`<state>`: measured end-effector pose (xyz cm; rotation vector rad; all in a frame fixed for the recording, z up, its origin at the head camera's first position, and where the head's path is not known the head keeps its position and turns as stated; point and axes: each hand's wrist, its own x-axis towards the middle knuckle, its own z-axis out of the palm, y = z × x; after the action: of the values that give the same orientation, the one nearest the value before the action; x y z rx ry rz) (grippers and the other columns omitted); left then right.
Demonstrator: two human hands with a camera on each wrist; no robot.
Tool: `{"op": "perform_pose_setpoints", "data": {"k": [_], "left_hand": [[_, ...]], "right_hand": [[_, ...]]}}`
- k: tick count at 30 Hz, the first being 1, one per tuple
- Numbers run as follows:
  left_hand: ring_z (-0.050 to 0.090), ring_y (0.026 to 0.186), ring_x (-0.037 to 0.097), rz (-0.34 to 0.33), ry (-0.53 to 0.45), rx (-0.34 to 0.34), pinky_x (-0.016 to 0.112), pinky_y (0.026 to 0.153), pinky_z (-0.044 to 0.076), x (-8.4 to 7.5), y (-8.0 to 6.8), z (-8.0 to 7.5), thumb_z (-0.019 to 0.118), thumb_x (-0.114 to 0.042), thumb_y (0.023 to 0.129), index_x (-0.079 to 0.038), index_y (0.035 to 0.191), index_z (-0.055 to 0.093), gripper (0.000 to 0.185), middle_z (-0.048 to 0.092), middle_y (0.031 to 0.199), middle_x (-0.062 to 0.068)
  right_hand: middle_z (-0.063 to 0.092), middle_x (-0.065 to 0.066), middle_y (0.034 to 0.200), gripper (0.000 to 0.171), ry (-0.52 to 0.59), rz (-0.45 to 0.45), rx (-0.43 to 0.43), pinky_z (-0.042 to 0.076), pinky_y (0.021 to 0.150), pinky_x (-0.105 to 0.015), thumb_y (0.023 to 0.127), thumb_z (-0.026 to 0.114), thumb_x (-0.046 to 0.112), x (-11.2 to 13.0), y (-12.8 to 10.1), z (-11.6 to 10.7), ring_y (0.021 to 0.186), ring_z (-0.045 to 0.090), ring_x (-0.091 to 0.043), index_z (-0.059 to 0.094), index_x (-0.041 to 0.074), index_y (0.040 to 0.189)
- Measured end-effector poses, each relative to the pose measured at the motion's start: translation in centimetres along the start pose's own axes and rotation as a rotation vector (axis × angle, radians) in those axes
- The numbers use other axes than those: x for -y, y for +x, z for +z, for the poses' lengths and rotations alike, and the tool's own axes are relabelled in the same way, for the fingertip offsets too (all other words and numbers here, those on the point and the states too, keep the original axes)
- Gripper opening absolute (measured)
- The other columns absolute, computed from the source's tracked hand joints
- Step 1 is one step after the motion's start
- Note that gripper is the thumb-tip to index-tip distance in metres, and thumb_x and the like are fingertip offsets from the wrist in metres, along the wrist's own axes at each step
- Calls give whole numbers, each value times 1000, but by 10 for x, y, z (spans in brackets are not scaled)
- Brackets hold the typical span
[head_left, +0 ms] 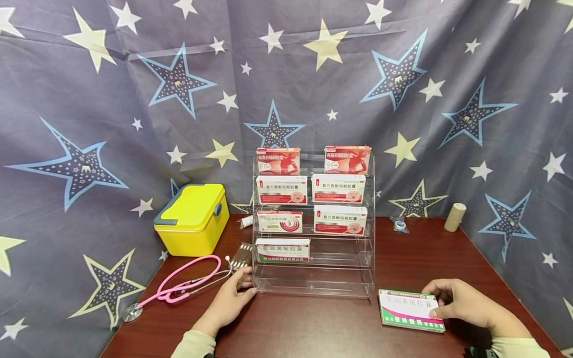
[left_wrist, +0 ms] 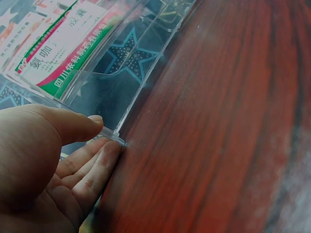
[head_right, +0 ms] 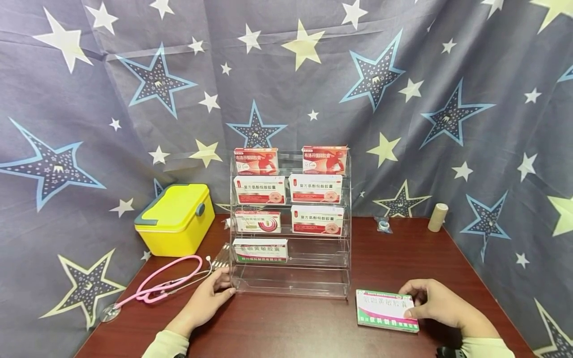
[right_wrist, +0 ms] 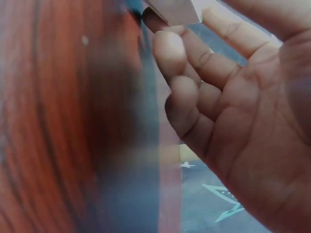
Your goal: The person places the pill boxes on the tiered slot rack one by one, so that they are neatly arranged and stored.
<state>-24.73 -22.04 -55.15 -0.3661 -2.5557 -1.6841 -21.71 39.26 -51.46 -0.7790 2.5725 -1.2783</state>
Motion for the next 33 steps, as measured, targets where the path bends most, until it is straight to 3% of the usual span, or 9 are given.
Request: {"op": "perform_pose_setpoints", "data": {"k": [12, 17, 22, 29, 33], "left_hand": [[69, 111, 30, 7, 10, 4, 25, 87, 56, -1, 0, 0, 76, -2, 94, -8, 140, 57, 50, 72, 114, 12], [69, 111, 30, 10, 10, 3, 26, 88, 56, -2, 0, 0, 76, -1, 94, -7, 140, 57, 50, 72, 114, 12], [69, 111, 30, 14, 10, 2, 26, 88, 56, -2, 0, 0, 76, -1, 94, -8, 139, 57, 49, 72, 114, 12], [69, 110, 29, 10, 12, 2, 25, 87, 56, -2, 0, 0, 76, -1, 94, -8, 140, 57, 49, 72, 114, 12], [69, 110, 29, 11, 8, 1, 25, 87, 56, -3, -1, 0, 77, -1, 94, -8, 139, 58, 49, 72, 114, 12]], "right_hand": [[72, -1, 97, 17, 10, 112, -46, 53, 63, -29, 100, 72, 13, 3, -1, -6, 80, 63, -10, 73, 6, 115], [72, -3, 96, 17, 27, 124, -70, 54, 58, -32, 102, 69, 14, 6, -2, -6, 72, 63, -15, 73, 4, 115], [73, -2, 93, 15, -9, 138, -143, 54, 54, -34, 102, 71, 17, 7, -3, -7, 64, 63, -20, 76, 8, 112], [74, -1, 98, 14, -66, 122, -241, 53, 61, -29, 99, 74, 16, 7, -7, -8, 77, 63, -11, 78, 9, 111], [74, -3, 97, 14, -41, 109, -295, 55, 64, -29, 99, 74, 13, 11, -10, -11, 77, 65, -13, 77, 7, 112]]}}
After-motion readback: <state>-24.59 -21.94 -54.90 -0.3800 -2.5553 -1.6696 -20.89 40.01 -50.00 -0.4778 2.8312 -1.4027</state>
